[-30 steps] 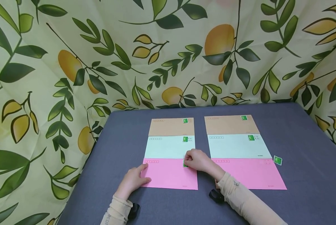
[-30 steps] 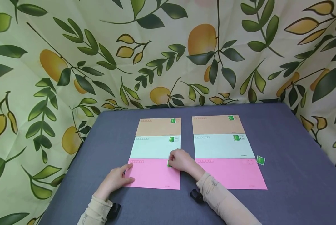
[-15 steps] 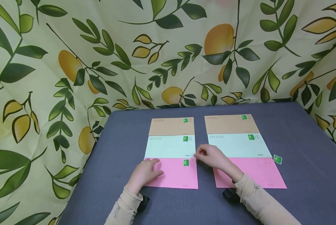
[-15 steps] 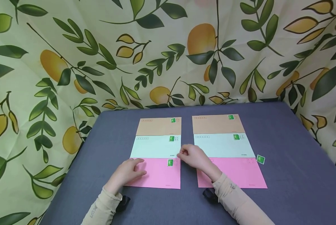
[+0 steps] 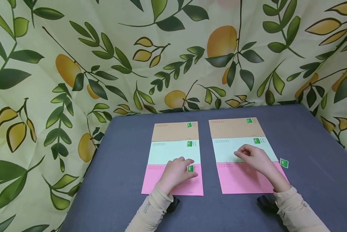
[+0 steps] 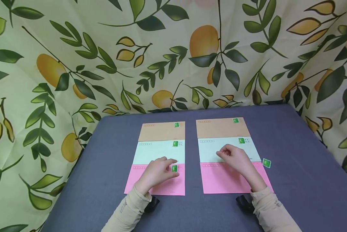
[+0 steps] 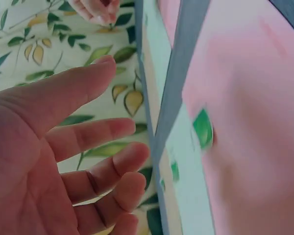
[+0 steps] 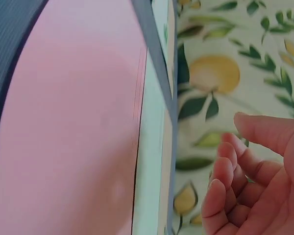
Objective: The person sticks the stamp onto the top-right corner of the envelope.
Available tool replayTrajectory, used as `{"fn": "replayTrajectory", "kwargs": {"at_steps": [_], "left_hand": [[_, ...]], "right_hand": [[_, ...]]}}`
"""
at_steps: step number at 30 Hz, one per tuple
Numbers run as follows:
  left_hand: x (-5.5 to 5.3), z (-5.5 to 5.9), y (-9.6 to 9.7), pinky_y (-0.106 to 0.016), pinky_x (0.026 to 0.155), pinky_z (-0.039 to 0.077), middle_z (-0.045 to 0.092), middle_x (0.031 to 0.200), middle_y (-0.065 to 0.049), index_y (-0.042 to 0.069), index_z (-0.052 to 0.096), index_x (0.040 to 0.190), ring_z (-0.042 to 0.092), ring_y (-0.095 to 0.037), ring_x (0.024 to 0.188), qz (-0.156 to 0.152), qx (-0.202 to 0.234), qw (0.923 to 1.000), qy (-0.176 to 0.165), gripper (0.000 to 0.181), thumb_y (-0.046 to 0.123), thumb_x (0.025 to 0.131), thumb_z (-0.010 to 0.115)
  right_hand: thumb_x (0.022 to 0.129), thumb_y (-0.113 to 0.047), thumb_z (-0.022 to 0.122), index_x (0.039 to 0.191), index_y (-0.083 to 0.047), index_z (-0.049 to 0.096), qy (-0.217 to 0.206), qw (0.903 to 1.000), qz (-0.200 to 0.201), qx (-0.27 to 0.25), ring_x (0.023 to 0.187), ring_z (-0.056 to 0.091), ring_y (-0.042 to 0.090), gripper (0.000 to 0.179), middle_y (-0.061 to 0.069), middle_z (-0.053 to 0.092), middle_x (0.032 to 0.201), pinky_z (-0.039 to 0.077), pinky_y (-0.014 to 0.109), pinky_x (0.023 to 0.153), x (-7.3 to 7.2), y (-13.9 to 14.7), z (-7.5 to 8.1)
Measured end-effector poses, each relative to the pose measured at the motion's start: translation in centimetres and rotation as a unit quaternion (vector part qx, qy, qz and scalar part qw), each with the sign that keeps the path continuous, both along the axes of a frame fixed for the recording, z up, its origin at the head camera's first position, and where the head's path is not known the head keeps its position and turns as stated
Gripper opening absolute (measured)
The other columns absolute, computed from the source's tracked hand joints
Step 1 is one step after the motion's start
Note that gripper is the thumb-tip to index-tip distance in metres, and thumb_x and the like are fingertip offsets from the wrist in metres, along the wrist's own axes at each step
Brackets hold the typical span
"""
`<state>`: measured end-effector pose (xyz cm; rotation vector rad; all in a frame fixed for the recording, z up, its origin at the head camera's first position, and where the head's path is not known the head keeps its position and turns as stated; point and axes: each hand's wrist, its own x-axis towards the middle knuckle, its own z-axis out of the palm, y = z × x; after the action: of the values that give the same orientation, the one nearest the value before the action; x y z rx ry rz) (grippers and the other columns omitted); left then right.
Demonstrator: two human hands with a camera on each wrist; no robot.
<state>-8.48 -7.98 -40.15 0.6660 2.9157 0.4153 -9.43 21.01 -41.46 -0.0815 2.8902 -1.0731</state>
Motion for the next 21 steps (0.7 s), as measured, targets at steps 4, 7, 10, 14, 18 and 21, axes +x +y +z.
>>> {"fn": "replayTrajectory", "kwargs": {"at_steps": [4,7,10,14,18,21], "left_hand": [[0.2,-0.4,1.6,-0.025,0.060,0.037,0.062,0.080,0.004,0.022,0.067,0.114,0.055,-0.009,0.068,-0.031,-0.008,0.9994,0.014,0.043,0.045,0.078,0.068],[0.3,-0.7,2.5,-0.023,0.058,0.036,0.061,0.078,0.005,0.022,0.067,0.112,0.052,-0.008,0.066,-0.060,-0.011,0.9977,0.029,0.041,0.045,0.078,0.067],[0.5,-1.2,3.2,-0.022,0.058,0.037,0.062,0.083,0.004,0.022,0.068,0.111,0.054,-0.009,0.067,-0.085,-0.013,0.9951,0.048,0.040,0.045,0.079,0.068],[0.7,-1.9,3.9,-0.019,0.058,0.037,0.065,0.088,0.001,0.019,0.068,0.111,0.055,-0.010,0.070,-0.108,-0.002,0.9930,0.049,0.040,0.044,0.080,0.069],[0.7,-2.3,4.7,-0.015,0.058,0.035,0.063,0.089,0.001,0.018,0.067,0.113,0.052,-0.008,0.069,-0.118,0.013,0.9924,0.033,0.041,0.042,0.080,0.069],[0.8,-2.5,5.3,-0.014,0.058,0.034,0.062,0.087,0.001,0.017,0.067,0.115,0.049,-0.006,0.069,-0.124,0.018,0.9916,0.031,0.041,0.040,0.081,0.069]], "right_hand": [[0.091,-0.035,0.057,0.095,-0.003,0.061,-0.013,0.9993,-0.031,0.015,0.069,0.044,0.015,0.033,0.003,0.053,0.074,0.033,0.025,0.058,0.4,2.4,0.1],[0.092,-0.041,0.053,0.099,-0.001,0.059,-0.027,0.9977,-0.060,0.018,0.068,0.045,0.016,0.042,0.006,0.054,0.076,0.035,0.027,0.057,0.7,4.3,0.1],[0.093,-0.044,0.050,0.102,0.002,0.057,-0.034,0.9950,-0.091,0.021,0.071,0.047,0.020,0.048,0.010,0.055,0.080,0.036,0.027,0.055,0.9,6.0,0.0],[0.093,-0.040,0.051,0.104,0.006,0.054,-0.045,0.9913,-0.119,0.034,0.073,0.050,0.024,0.047,0.018,0.057,0.085,0.038,0.027,0.054,1.0,8.1,-0.5],[0.092,-0.029,0.054,0.107,0.012,0.049,-0.062,0.9874,-0.134,0.056,0.073,0.050,0.029,0.044,0.024,0.054,0.087,0.041,0.030,0.054,1.1,10.0,-0.9],[0.089,-0.022,0.055,0.109,0.019,0.046,-0.076,0.9841,-0.140,0.078,0.075,0.049,0.037,0.046,0.032,0.051,0.092,0.043,0.037,0.056,1.2,11.0,-1.2]]}}
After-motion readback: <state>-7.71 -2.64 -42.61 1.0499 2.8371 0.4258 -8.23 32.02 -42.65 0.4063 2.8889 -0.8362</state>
